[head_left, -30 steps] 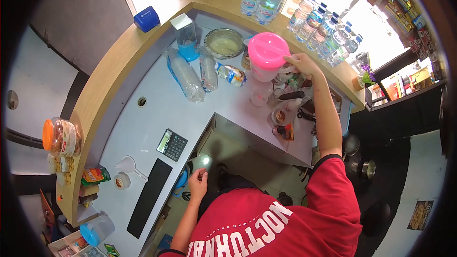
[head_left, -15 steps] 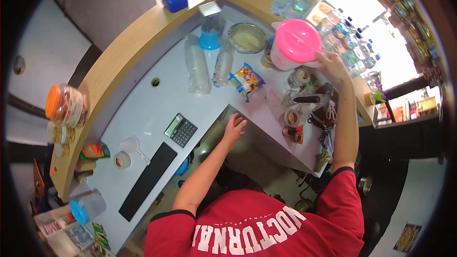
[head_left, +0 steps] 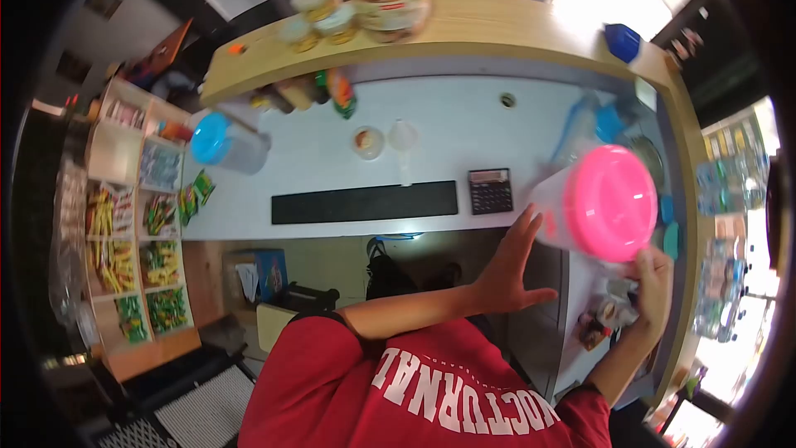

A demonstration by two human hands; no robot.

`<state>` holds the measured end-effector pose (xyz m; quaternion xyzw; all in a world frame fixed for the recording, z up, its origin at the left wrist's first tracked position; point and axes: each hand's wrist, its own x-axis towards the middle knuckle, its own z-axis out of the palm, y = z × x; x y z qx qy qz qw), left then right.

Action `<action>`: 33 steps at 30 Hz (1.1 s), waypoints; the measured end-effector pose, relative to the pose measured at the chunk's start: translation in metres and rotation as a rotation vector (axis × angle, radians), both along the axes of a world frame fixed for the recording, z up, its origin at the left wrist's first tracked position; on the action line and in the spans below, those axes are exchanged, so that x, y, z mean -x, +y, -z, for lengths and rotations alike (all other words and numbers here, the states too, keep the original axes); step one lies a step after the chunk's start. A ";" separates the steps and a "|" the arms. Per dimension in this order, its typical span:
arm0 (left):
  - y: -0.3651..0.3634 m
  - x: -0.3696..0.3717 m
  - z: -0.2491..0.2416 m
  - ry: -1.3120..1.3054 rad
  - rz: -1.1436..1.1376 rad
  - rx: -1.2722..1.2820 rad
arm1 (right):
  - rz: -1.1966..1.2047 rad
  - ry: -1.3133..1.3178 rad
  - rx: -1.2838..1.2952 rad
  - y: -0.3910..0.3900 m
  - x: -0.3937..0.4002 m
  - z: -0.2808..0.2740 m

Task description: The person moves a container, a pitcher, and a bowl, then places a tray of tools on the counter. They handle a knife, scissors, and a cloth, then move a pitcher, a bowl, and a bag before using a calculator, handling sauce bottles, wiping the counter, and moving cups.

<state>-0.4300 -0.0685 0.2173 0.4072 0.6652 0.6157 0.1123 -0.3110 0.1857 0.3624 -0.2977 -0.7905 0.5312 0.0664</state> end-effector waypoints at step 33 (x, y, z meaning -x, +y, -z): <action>-0.414 0.343 0.207 0.026 -0.844 0.108 | -0.811 -0.034 0.160 -0.411 0.490 0.219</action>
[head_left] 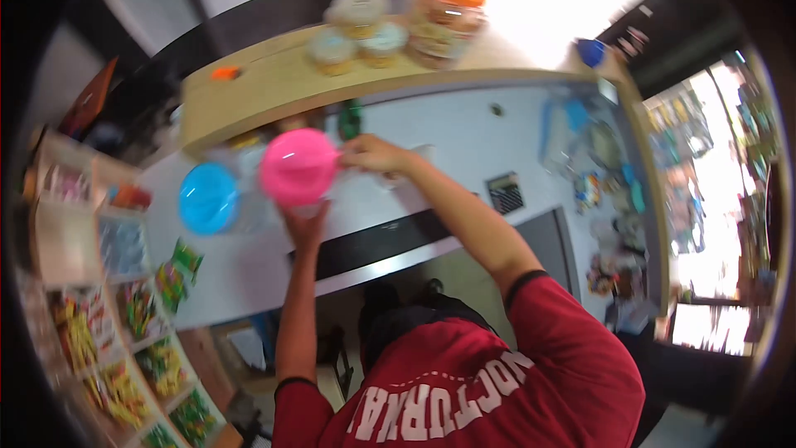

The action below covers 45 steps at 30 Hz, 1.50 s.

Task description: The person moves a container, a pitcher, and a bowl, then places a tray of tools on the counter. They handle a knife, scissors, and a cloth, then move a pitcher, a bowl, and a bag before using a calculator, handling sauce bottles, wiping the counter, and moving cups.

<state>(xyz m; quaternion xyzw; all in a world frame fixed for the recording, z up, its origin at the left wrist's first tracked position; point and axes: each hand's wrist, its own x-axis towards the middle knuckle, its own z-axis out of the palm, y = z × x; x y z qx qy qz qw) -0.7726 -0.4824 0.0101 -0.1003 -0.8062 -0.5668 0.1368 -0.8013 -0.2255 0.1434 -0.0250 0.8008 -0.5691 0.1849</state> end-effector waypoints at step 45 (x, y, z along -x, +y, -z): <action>0.711 -0.225 -0.075 0.105 0.696 0.612 | 1.685 -0.481 -0.416 0.659 -0.467 0.094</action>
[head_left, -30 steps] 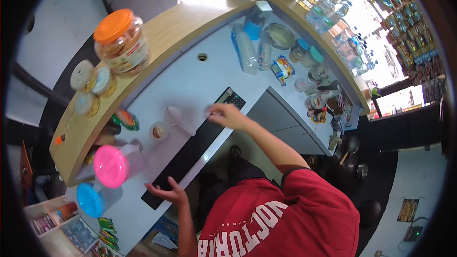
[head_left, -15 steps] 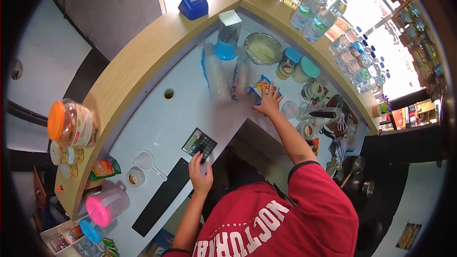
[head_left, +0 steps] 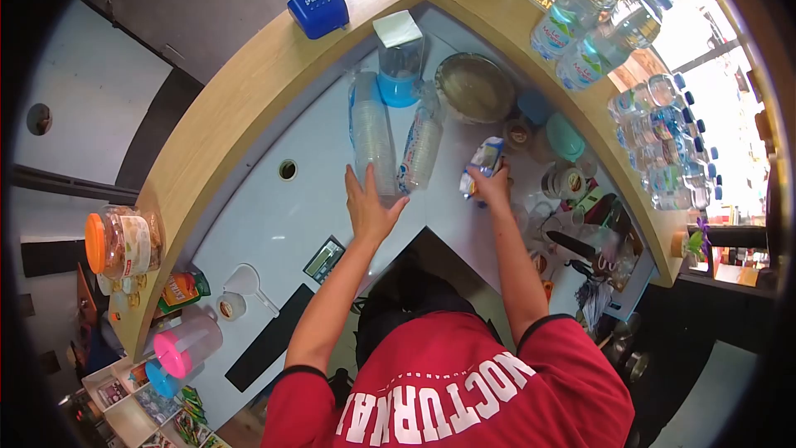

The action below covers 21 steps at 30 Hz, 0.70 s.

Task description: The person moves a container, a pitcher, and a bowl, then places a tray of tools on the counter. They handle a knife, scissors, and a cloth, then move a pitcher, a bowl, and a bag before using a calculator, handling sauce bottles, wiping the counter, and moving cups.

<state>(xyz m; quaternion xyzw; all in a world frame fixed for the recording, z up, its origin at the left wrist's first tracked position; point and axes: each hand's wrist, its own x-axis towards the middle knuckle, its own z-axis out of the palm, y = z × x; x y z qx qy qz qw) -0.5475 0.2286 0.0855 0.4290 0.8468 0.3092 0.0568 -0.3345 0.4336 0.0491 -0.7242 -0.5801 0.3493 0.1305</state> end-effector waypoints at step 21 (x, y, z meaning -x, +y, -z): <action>0.024 0.173 0.051 0.083 -0.173 0.218 | -0.622 -0.272 -0.061 -0.014 0.151 0.004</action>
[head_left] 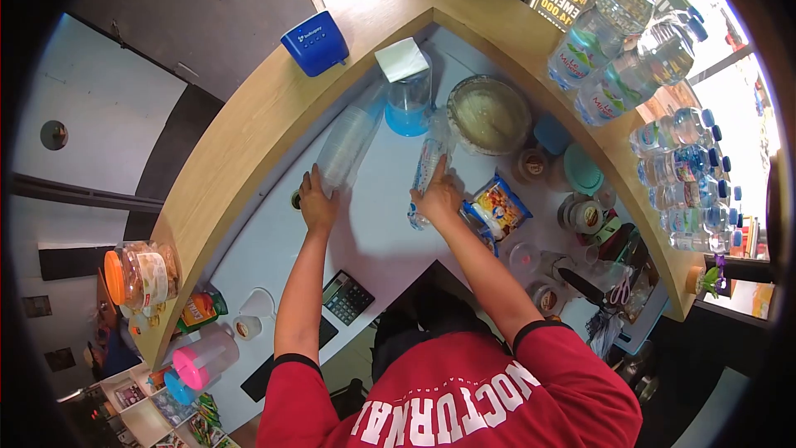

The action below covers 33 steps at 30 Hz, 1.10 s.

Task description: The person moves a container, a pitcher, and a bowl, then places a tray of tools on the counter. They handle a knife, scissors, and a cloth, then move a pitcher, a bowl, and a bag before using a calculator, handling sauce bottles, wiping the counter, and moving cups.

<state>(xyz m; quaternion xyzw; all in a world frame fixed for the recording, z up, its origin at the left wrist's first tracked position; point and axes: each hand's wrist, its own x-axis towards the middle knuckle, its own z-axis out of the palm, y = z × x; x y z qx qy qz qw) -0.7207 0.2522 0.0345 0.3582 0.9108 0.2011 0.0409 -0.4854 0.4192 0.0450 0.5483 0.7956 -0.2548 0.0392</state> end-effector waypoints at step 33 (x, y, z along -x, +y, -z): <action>0.034 0.029 0.021 -1.312 -0.346 -1.007 | 0.577 0.777 0.734 -0.005 0.171 0.022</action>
